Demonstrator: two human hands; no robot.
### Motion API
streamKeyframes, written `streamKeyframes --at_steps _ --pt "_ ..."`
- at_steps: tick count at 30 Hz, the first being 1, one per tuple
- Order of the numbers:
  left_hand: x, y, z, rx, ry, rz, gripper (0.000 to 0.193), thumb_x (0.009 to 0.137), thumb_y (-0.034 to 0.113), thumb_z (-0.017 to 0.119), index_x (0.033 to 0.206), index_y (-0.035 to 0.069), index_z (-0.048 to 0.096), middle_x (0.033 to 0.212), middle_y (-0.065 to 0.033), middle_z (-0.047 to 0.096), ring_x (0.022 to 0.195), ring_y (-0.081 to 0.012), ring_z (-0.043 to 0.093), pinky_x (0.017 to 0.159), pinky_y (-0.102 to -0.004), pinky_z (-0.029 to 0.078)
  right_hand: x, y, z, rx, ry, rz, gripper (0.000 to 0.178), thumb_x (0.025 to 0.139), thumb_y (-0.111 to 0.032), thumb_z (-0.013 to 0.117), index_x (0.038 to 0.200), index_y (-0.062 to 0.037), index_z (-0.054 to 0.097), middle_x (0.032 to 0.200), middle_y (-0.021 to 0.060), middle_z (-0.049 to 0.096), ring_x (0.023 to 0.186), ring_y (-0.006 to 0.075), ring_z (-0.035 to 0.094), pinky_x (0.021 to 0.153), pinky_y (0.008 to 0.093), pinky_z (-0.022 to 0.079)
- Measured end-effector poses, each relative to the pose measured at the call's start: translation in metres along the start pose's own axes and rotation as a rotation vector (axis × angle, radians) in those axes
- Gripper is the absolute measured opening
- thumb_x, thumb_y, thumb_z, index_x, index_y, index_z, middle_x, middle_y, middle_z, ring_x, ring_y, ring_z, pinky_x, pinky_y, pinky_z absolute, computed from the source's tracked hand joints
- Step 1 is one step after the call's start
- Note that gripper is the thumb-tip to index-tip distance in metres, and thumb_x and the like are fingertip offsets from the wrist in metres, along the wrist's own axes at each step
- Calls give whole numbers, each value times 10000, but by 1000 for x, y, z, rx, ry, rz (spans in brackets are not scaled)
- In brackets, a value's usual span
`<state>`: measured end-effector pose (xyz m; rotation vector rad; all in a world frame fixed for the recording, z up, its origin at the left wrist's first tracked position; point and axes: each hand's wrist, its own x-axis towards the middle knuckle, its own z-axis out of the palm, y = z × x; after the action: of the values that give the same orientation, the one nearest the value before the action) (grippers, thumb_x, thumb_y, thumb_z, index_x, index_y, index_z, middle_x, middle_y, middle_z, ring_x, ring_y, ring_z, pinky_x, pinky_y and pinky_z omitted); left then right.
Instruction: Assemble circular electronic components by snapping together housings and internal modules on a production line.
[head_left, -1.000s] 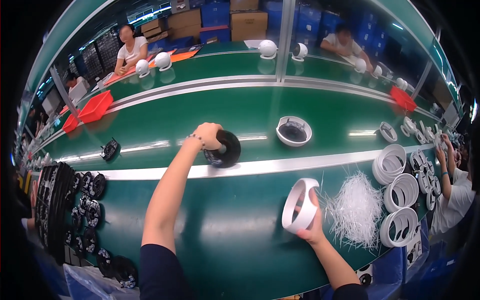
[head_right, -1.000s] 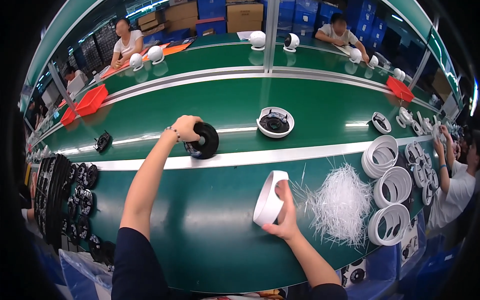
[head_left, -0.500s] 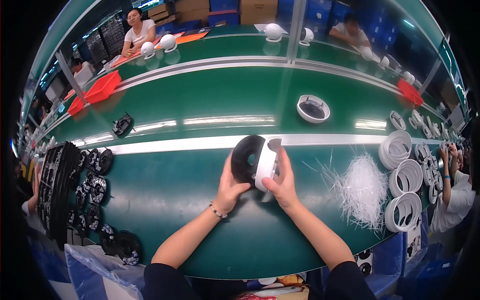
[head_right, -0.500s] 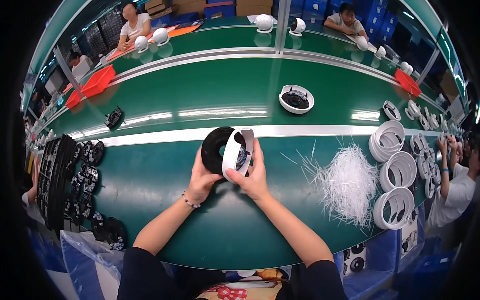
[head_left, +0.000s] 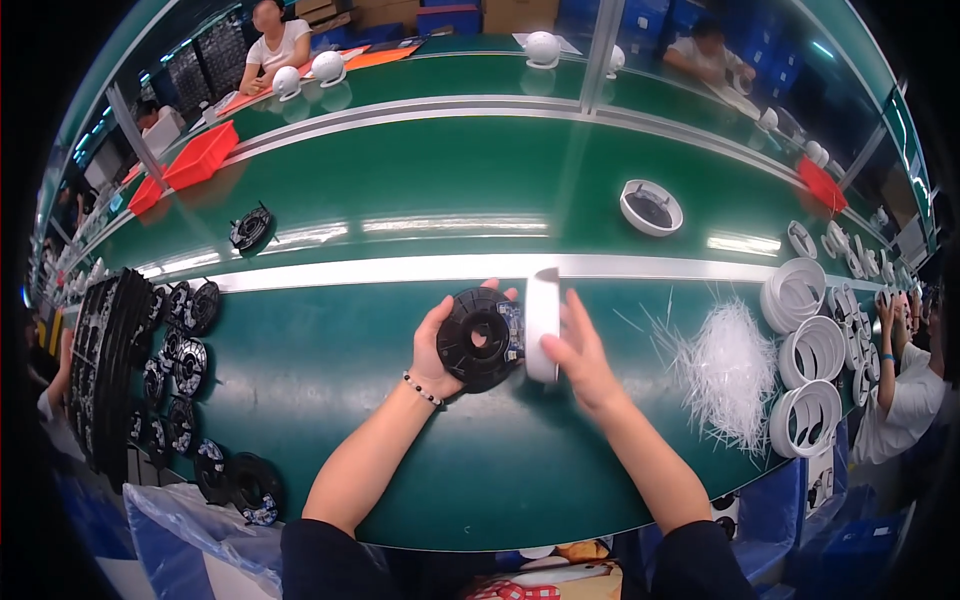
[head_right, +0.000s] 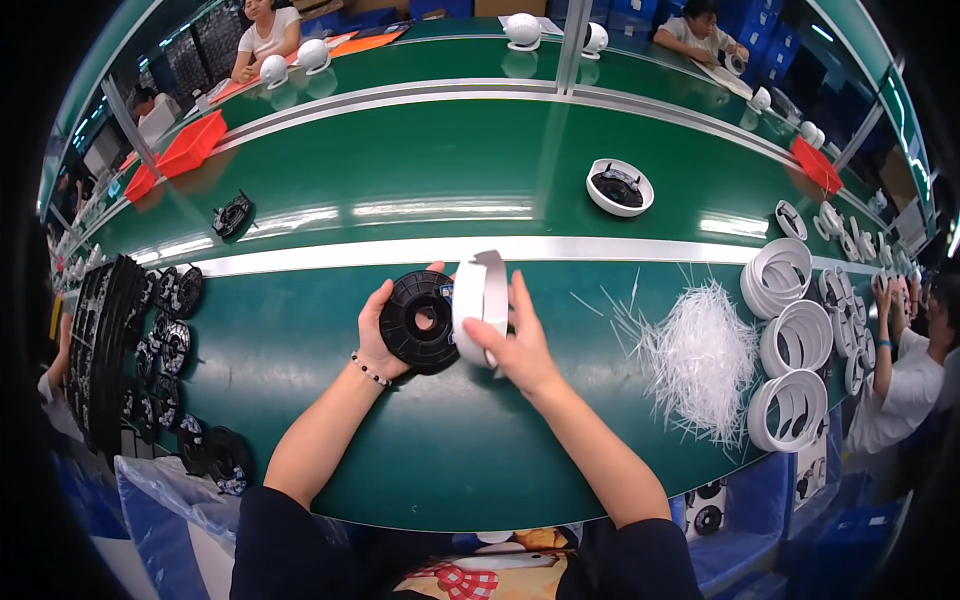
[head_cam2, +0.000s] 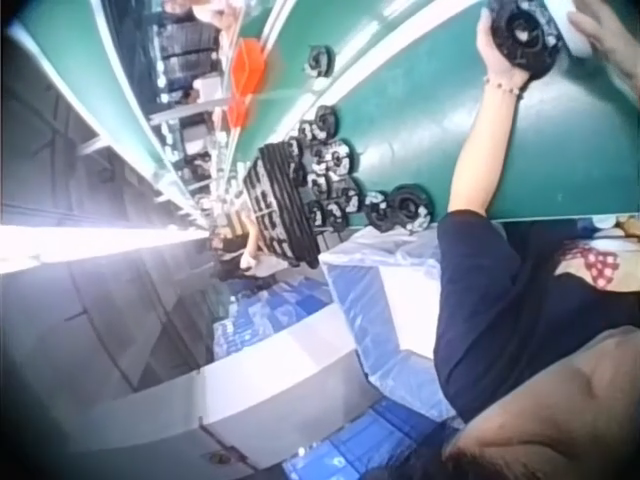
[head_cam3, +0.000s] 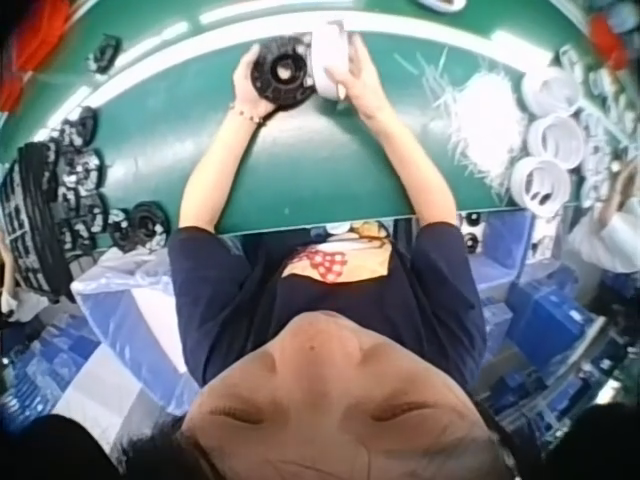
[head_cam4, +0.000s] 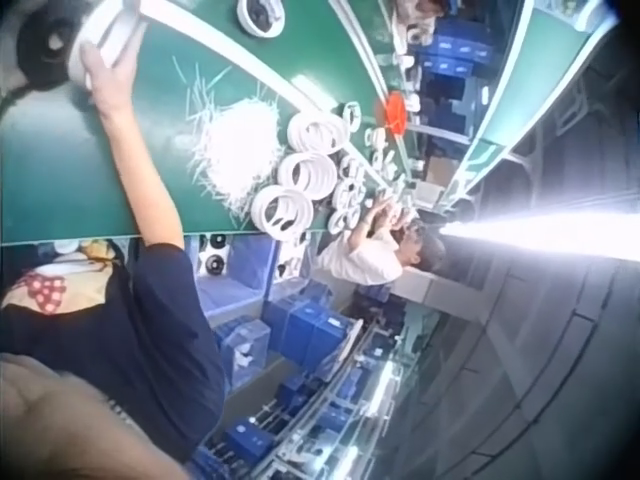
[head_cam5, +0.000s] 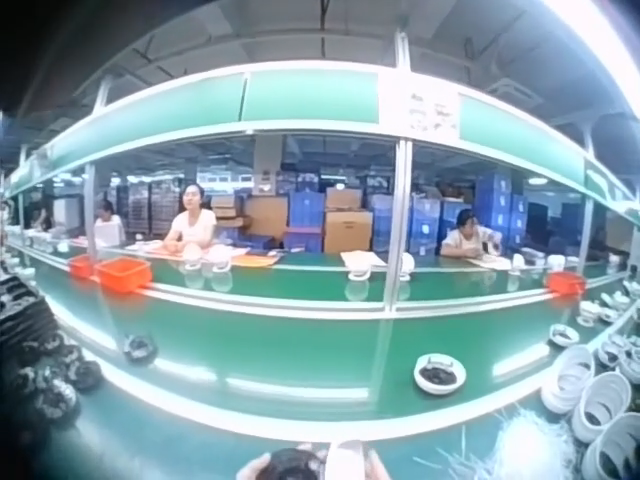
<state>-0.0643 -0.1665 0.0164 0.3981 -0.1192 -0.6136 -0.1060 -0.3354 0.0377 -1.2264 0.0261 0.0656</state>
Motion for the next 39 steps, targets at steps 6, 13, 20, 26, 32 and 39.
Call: streamKeyframes --at_steps 6,13,20,26,32,39 --pt "2 -14 0 248 -47 96 592 838 385 367 1296 20 273 1281 -104 386 1090 -226 454 925 -357 367 -1 31 9 -470 37 -177 992 651 -211 729 1316 87 55 1283 215 271 1157 262 366 945 345 323" --pt "-7 -11 4 346 9 147 575 821 413 360 1222 1 373 1167 -150 473 1024 -247 506 877 -365 415 -8 12 26 -822 -14 -227 1156 535 -372 791 1299 113 73 1334 263 125 1199 330 288 987 380 266" --pt "-7 -15 9 195 -108 61 589 829 388 354 1268 -1 305 1292 -144 364 1126 -259 431 933 -388 368 0 12 9 -883 -95 -417 1146 526 -428 768 1290 110 104 1291 274 242 1230 381 221 989 436 232" --pt "-8 -12 18 162 121 133 593 819 373 391 1276 3 313 937 -75 539 899 -174 515 814 -305 413 -2 4 14 -146 100 -211 871 681 -230 706 1274 105 163 1207 178 408 1068 233 456 915 330 354" --pt "-2 -15 -7 223 -42 105 593 815 356 409 1288 17 297 1212 -130 446 1055 -213 479 917 -338 365 -5 23 19 -432 105 -294 907 657 -289 718 1260 120 179 1229 241 340 1133 284 391 942 360 320" --pt "-5 -15 3 302 -44 140 597 819 365 399 1294 25 276 1189 -135 450 1077 -235 464 904 -354 386 -13 22 33 -848 141 -418 938 630 -306 727 1286 67 169 1251 230 299 1175 311 330 948 377 313"
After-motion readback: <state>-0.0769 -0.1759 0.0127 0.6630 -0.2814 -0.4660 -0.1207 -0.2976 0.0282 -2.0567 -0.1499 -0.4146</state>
